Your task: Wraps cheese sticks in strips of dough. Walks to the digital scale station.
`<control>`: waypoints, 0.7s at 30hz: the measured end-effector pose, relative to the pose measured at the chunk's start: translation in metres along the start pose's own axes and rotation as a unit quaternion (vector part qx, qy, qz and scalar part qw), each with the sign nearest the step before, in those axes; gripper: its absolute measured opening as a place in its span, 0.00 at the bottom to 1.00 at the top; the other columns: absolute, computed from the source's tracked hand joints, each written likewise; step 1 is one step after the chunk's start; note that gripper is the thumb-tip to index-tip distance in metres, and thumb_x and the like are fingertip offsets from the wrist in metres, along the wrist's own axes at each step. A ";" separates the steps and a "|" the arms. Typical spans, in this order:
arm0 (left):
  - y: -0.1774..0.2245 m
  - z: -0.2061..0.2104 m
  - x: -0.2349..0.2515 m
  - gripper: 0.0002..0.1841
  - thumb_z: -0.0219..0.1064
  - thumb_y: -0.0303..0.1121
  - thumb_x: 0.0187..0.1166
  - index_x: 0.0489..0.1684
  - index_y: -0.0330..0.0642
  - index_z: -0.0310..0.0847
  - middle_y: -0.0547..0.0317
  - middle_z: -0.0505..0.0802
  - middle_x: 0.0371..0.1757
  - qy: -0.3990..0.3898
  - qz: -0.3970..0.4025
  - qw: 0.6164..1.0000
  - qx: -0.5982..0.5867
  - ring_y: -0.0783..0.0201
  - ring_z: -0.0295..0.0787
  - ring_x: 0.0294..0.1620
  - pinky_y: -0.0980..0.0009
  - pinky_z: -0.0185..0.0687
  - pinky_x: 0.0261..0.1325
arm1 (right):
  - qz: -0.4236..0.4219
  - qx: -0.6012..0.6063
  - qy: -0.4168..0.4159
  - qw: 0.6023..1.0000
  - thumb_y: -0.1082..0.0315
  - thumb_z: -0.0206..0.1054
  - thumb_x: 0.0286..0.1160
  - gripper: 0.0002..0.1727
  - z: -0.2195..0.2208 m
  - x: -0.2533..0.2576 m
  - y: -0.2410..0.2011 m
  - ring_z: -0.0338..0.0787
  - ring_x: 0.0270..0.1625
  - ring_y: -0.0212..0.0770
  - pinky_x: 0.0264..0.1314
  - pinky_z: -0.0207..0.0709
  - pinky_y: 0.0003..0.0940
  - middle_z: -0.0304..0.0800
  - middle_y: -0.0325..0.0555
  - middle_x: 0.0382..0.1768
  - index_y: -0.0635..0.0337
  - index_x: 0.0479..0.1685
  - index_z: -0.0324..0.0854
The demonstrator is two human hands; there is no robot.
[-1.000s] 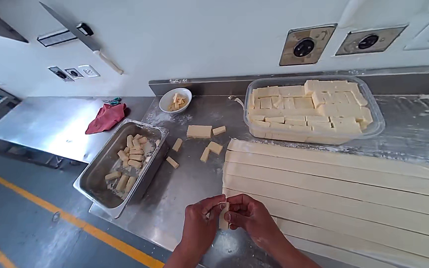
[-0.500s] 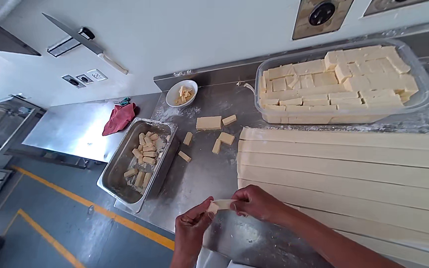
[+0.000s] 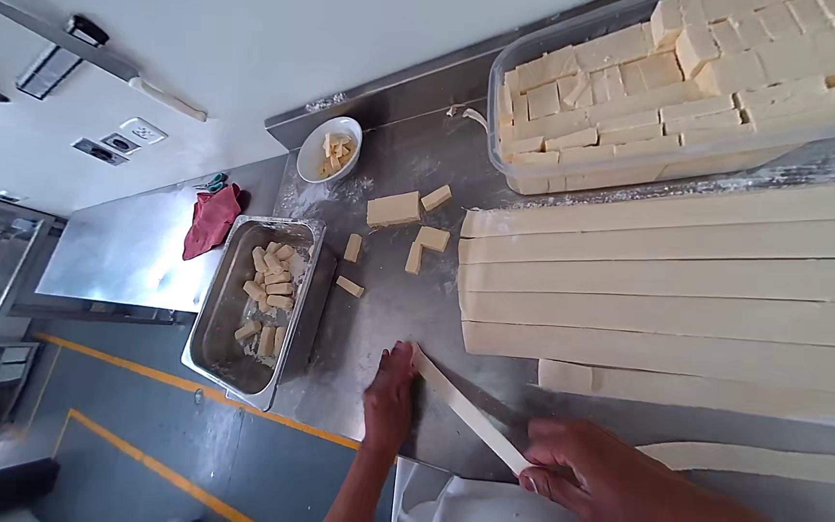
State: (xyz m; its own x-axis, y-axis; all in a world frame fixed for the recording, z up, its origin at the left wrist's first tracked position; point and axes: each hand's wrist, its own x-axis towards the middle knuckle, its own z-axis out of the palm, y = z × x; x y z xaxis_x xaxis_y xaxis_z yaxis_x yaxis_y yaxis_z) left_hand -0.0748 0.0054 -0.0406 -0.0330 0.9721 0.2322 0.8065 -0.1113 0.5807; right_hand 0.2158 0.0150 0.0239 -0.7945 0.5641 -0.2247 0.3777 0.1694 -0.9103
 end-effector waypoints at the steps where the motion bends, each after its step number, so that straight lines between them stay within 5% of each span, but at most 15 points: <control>1: 0.000 -0.002 0.005 0.18 0.66 0.23 0.78 0.63 0.19 0.83 0.37 0.95 0.56 0.013 -0.050 0.998 -0.033 0.45 0.95 0.59 0.51 0.86 0.68 | -0.015 -0.012 0.023 1.000 0.58 0.64 0.83 0.22 0.003 -0.005 0.002 0.86 0.34 0.52 0.36 0.77 0.46 0.84 0.56 0.29 0.68 0.28 0.87; 3: -0.003 -0.001 0.011 0.23 0.72 0.25 0.73 0.66 0.21 0.81 0.37 0.94 0.58 0.031 -0.096 0.993 -0.068 0.49 0.95 0.60 0.56 0.86 0.68 | -0.041 -0.032 0.065 0.997 0.59 0.65 0.81 0.20 0.008 -0.011 0.001 0.86 0.32 0.51 0.32 0.77 0.44 0.83 0.55 0.27 0.66 0.25 0.87; 6: 0.000 0.002 0.013 0.24 0.72 0.30 0.72 0.66 0.25 0.84 0.34 0.89 0.68 -0.016 -0.061 0.998 -0.009 0.35 0.84 0.72 0.40 0.73 0.78 | -0.084 -0.050 0.109 0.989 0.60 0.66 0.79 0.18 0.013 -0.014 0.003 0.86 0.30 0.49 0.29 0.77 0.40 0.83 0.52 0.25 0.64 0.24 0.88; 9: -0.001 0.011 0.015 0.16 0.70 0.26 0.72 0.55 0.27 0.91 0.36 0.94 0.59 0.017 -0.011 0.999 0.048 0.37 0.92 0.62 0.42 0.84 0.68 | -0.138 -0.055 0.083 0.985 0.62 0.67 0.78 0.16 0.019 -0.012 0.008 0.87 0.31 0.49 0.30 0.79 0.40 0.84 0.51 0.26 0.63 0.26 0.89; 13: 0.009 0.016 0.009 0.15 0.61 0.21 0.77 0.55 0.23 0.89 0.32 0.91 0.64 -0.029 0.061 0.995 0.075 0.32 0.86 0.69 0.39 0.77 0.73 | -0.192 -0.068 0.079 0.976 0.64 0.66 0.77 0.13 0.025 -0.008 0.010 0.88 0.31 0.48 0.30 0.81 0.38 0.84 0.51 0.27 0.62 0.28 0.89; 15: 0.016 0.009 0.009 0.16 0.60 0.19 0.77 0.56 0.24 0.89 0.34 0.92 0.62 -0.055 0.050 0.996 0.053 0.37 0.91 0.65 0.45 0.84 0.68 | -0.190 -0.079 0.095 0.974 0.65 0.66 0.76 0.12 0.028 -0.007 0.014 0.87 0.31 0.46 0.28 0.80 0.36 0.84 0.50 0.28 0.61 0.30 0.90; 19: 0.013 0.014 0.011 0.19 0.66 0.26 0.75 0.61 0.22 0.86 0.33 0.91 0.64 -0.033 0.013 0.999 0.023 0.35 0.89 0.66 0.42 0.80 0.72 | -0.196 -0.069 0.115 0.971 0.65 0.66 0.76 0.12 0.035 -0.003 0.016 0.86 0.29 0.45 0.27 0.78 0.34 0.82 0.50 0.27 0.61 0.29 0.90; 21: 0.015 0.020 0.012 0.16 0.69 0.26 0.73 0.55 0.25 0.90 0.34 0.93 0.59 -0.014 0.030 0.999 0.029 0.37 0.92 0.61 0.45 0.85 0.67 | -0.196 -0.052 0.127 0.971 0.64 0.65 0.77 0.14 0.034 -0.005 0.016 0.85 0.29 0.44 0.27 0.77 0.33 0.81 0.50 0.26 0.62 0.27 0.88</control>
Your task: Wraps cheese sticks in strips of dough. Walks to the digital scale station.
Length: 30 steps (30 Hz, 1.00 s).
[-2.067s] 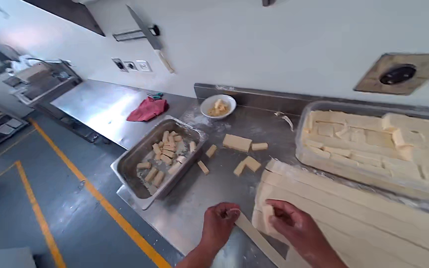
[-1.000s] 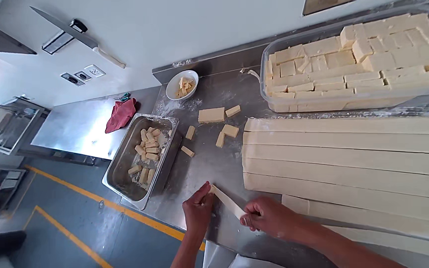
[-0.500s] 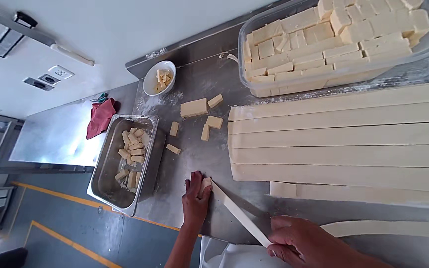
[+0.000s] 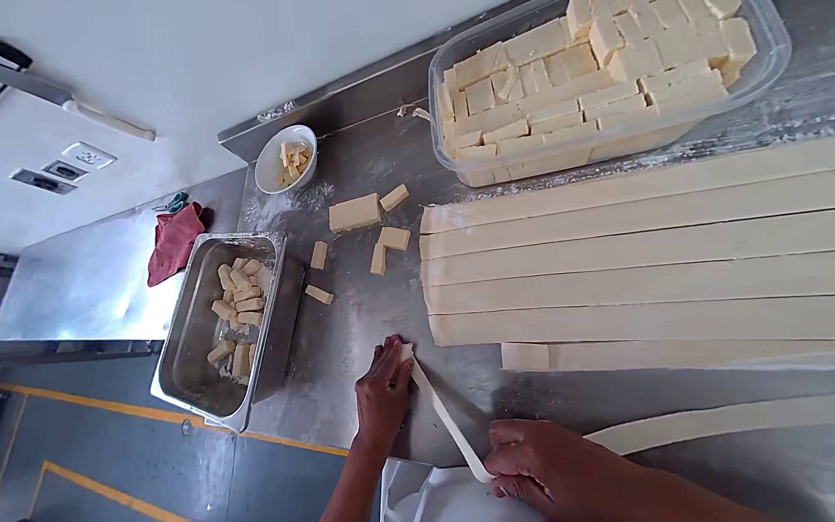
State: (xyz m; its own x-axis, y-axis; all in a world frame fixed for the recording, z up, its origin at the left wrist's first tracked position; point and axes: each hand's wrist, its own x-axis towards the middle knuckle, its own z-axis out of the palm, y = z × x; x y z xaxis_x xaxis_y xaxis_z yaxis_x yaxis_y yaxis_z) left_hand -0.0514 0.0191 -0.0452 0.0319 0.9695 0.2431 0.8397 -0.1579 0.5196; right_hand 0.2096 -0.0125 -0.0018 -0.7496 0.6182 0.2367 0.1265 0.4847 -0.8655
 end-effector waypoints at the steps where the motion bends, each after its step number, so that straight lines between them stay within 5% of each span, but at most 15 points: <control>1: 0.001 0.002 0.000 0.14 0.68 0.25 0.73 0.52 0.25 0.91 0.35 0.94 0.57 0.012 0.007 1.000 0.009 0.38 0.93 0.60 0.46 0.86 0.65 | 0.002 0.009 0.003 1.000 0.64 0.65 0.78 0.15 0.000 -0.001 0.000 0.84 0.28 0.44 0.27 0.76 0.32 0.80 0.49 0.25 0.63 0.25 0.87; 4: 0.007 0.011 -0.009 0.14 0.61 0.20 0.75 0.53 0.22 0.89 0.30 0.92 0.61 0.003 0.052 0.998 0.028 0.31 0.88 0.66 0.39 0.80 0.71 | 0.002 0.023 0.016 1.000 0.63 0.64 0.78 0.16 0.003 -0.003 0.001 0.82 0.28 0.42 0.27 0.74 0.30 0.79 0.49 0.24 0.63 0.25 0.87; 7: 0.012 0.010 -0.019 0.16 0.59 0.20 0.75 0.56 0.21 0.88 0.31 0.92 0.60 -0.027 0.097 0.995 0.024 0.33 0.90 0.63 0.44 0.84 0.68 | 0.028 0.038 -0.001 0.999 0.64 0.64 0.80 0.15 0.002 -0.003 0.000 0.84 0.31 0.43 0.30 0.76 0.31 0.81 0.50 0.27 0.63 0.28 0.88; 14: 0.005 0.006 0.007 0.12 0.65 0.23 0.76 0.48 0.25 0.92 0.35 0.95 0.55 0.018 0.050 0.995 0.085 0.40 0.96 0.54 0.48 0.91 0.56 | -0.030 0.046 -0.065 0.996 0.71 0.67 0.76 0.09 -0.004 0.005 -0.008 0.90 0.36 0.52 0.36 0.83 0.43 0.87 0.56 0.31 0.65 0.36 0.93; 17: 0.007 0.010 0.009 0.13 0.62 0.20 0.76 0.48 0.25 0.92 0.32 0.93 0.58 0.012 0.075 0.993 0.093 0.34 0.92 0.61 0.42 0.85 0.65 | -0.062 0.072 -0.090 0.991 0.72 0.68 0.78 0.09 -0.008 0.013 -0.012 0.90 0.39 0.55 0.40 0.82 0.45 0.87 0.59 0.33 0.67 0.38 0.93; 20: 0.018 0.007 -0.003 0.15 0.59 0.19 0.76 0.53 0.24 0.90 0.33 0.92 0.60 -0.027 0.105 0.991 0.073 0.32 0.89 0.65 0.41 0.81 0.70 | -0.058 0.091 -0.104 0.989 0.71 0.66 0.80 0.11 -0.008 0.017 -0.012 0.87 0.39 0.55 0.41 0.80 0.43 0.84 0.60 0.32 0.70 0.37 0.91; 24: 0.004 -0.006 0.009 0.14 0.65 0.21 0.76 0.55 0.26 0.90 0.37 0.95 0.56 -0.019 0.021 1.000 -0.006 0.45 0.96 0.57 0.52 0.90 0.61 | -0.025 0.094 -0.067 0.993 0.68 0.65 0.81 0.13 -0.001 0.012 -0.007 0.85 0.36 0.51 0.38 0.78 0.38 0.83 0.57 0.30 0.68 0.35 0.91; 27: -0.003 -0.005 0.008 0.25 0.69 0.30 0.76 0.71 0.24 0.80 0.33 0.87 0.70 -0.059 -0.025 0.997 -0.036 0.36 0.85 0.71 0.42 0.76 0.75 | 0.003 0.115 -0.061 0.992 0.68 0.64 0.83 0.14 -0.002 0.006 -0.006 0.82 0.36 0.48 0.38 0.74 0.35 0.80 0.56 0.30 0.69 0.35 0.90; 30: -0.002 0.006 0.004 0.20 0.70 0.28 0.72 0.61 0.23 0.86 0.33 0.91 0.62 -0.034 0.035 0.999 -0.011 0.34 0.90 0.65 0.43 0.83 0.69 | 0.018 0.123 -0.033 0.992 0.68 0.64 0.82 0.14 -0.001 0.002 -0.006 0.81 0.35 0.45 0.36 0.73 0.32 0.80 0.54 0.29 0.69 0.33 0.89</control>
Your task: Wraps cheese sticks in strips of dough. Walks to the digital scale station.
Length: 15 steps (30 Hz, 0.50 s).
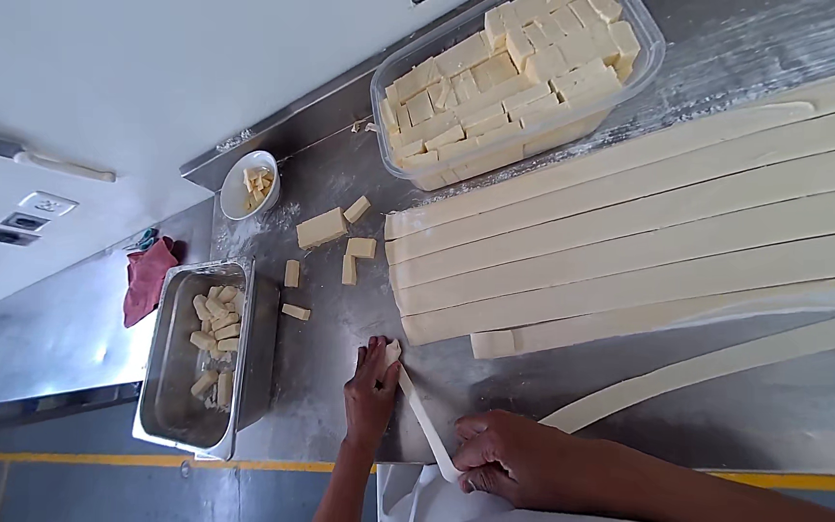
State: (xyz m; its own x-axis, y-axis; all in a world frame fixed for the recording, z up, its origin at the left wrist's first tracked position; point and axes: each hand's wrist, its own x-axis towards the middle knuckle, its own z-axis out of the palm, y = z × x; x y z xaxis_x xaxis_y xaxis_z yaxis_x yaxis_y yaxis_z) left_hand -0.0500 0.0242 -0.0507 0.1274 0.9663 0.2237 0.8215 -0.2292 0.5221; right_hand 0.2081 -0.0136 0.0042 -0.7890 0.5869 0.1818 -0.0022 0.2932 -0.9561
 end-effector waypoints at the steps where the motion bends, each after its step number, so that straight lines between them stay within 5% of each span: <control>1: 0.000 0.002 -0.001 0.18 0.69 0.26 0.72 0.58 0.23 0.88 0.33 0.92 0.60 0.017 0.010 1.000 0.012 0.34 0.91 0.62 0.44 0.84 0.66 | 0.005 0.000 0.007 1.000 0.67 0.63 0.83 0.15 0.001 -0.001 0.001 0.81 0.35 0.44 0.36 0.72 0.31 0.80 0.54 0.28 0.69 0.33 0.89; 5: 0.011 0.004 -0.010 0.17 0.59 0.26 0.79 0.56 0.21 0.88 0.30 0.91 0.63 0.008 0.069 0.997 0.044 0.30 0.85 0.69 0.35 0.73 0.75 | 0.024 -0.005 0.006 1.000 0.66 0.62 0.84 0.16 0.003 -0.003 0.002 0.81 0.35 0.44 0.36 0.72 0.32 0.80 0.54 0.29 0.69 0.33 0.89; 7: 0.015 -0.001 -0.011 0.17 0.56 0.24 0.79 0.54 0.21 0.89 0.32 0.92 0.62 -0.004 0.062 0.998 0.023 0.33 0.88 0.67 0.40 0.78 0.73 | 0.045 0.006 -0.010 0.999 0.66 0.61 0.84 0.16 0.003 -0.002 0.001 0.81 0.36 0.45 0.38 0.72 0.33 0.80 0.54 0.30 0.68 0.34 0.89; 12: 0.010 0.010 -0.010 0.23 0.68 0.31 0.74 0.61 0.19 0.84 0.29 0.90 0.64 0.009 0.026 1.000 -0.006 0.32 0.86 0.69 0.39 0.76 0.75 | 0.094 0.027 -0.096 0.991 0.67 0.59 0.87 0.17 -0.003 0.007 -0.001 0.82 0.42 0.50 0.46 0.73 0.40 0.82 0.58 0.35 0.71 0.40 0.89; 15: 0.011 0.011 -0.004 0.18 0.70 0.26 0.71 0.56 0.22 0.88 0.33 0.93 0.59 0.034 0.023 0.999 0.012 0.35 0.92 0.62 0.44 0.84 0.68 | 0.105 0.028 -0.107 0.988 0.67 0.58 0.87 0.17 -0.003 0.010 0.000 0.82 0.43 0.51 0.47 0.72 0.42 0.81 0.59 0.36 0.72 0.37 0.87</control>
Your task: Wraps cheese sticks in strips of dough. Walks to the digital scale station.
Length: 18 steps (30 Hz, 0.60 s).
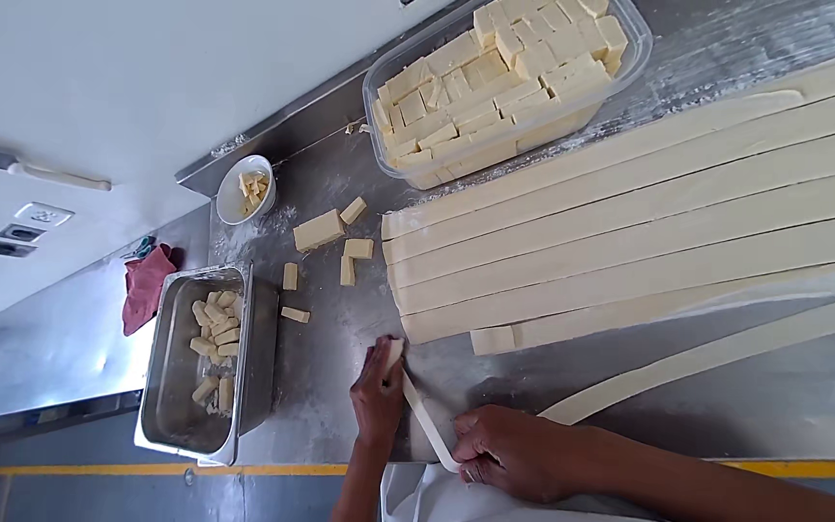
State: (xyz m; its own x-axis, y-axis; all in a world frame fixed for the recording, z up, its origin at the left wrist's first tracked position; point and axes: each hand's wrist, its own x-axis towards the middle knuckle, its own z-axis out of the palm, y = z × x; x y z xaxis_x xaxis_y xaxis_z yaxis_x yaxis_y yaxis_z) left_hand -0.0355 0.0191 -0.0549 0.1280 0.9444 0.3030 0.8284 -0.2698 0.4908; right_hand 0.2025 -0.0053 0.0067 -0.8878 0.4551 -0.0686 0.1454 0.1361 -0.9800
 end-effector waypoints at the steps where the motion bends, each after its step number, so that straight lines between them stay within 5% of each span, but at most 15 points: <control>1: -0.001 -0.001 -0.001 0.17 0.68 0.25 0.72 0.56 0.21 0.88 0.32 0.92 0.60 0.002 0.004 1.000 0.009 0.34 0.90 0.64 0.42 0.81 0.71 | 0.000 0.001 0.007 1.000 0.67 0.58 0.87 0.18 0.001 0.000 0.001 0.82 0.43 0.50 0.47 0.72 0.41 0.81 0.58 0.35 0.72 0.35 0.87; 5: 0.006 -0.007 -0.008 0.18 0.57 0.25 0.79 0.56 0.20 0.87 0.30 0.91 0.63 -0.043 0.048 0.998 -0.008 0.32 0.87 0.67 0.41 0.78 0.73 | 0.027 0.006 0.039 0.999 0.64 0.59 0.88 0.19 0.001 -0.003 0.003 0.81 0.42 0.48 0.46 0.72 0.38 0.80 0.57 0.35 0.71 0.36 0.87; 9: 0.006 -0.003 -0.008 0.23 0.65 0.29 0.75 0.65 0.18 0.81 0.30 0.89 0.66 -0.039 -0.009 0.998 -0.048 0.32 0.87 0.68 0.41 0.78 0.74 | 0.046 0.021 0.068 0.996 0.63 0.58 0.89 0.20 0.003 -0.004 0.004 0.79 0.40 0.45 0.44 0.71 0.35 0.79 0.55 0.34 0.71 0.35 0.86; 12: 0.006 0.000 -0.006 0.18 0.70 0.25 0.69 0.56 0.23 0.89 0.34 0.93 0.58 -0.013 0.003 0.999 -0.044 0.37 0.92 0.61 0.47 0.86 0.67 | 0.059 0.017 0.073 0.995 0.63 0.58 0.89 0.20 0.002 -0.006 0.005 0.80 0.41 0.45 0.44 0.71 0.36 0.80 0.55 0.35 0.70 0.35 0.86; 15: 0.007 -0.003 -0.010 0.15 0.66 0.24 0.74 0.53 0.22 0.89 0.32 0.92 0.60 -0.023 0.036 0.999 -0.033 0.33 0.88 0.67 0.41 0.78 0.74 | 0.079 0.019 0.079 0.994 0.62 0.59 0.88 0.19 0.001 -0.010 0.005 0.80 0.41 0.45 0.45 0.72 0.35 0.81 0.55 0.36 0.70 0.40 0.88; 18: 0.011 -0.010 -0.013 0.15 0.61 0.22 0.76 0.53 0.22 0.90 0.34 0.93 0.58 -0.044 0.031 0.997 -0.055 0.35 0.91 0.63 0.45 0.83 0.70 | 0.086 0.023 0.086 0.992 0.61 0.60 0.88 0.20 0.002 -0.011 0.007 0.80 0.42 0.45 0.46 0.72 0.35 0.81 0.55 0.36 0.70 0.39 0.88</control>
State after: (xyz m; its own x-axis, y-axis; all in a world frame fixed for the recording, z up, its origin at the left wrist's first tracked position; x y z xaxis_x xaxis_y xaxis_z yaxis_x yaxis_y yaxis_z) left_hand -0.0336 0.0015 -0.0454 0.2289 0.9367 0.2649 0.7534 -0.3428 0.5611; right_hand 0.2125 -0.0117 0.0006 -0.7629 0.6125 -0.2067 0.2651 0.0048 -0.9642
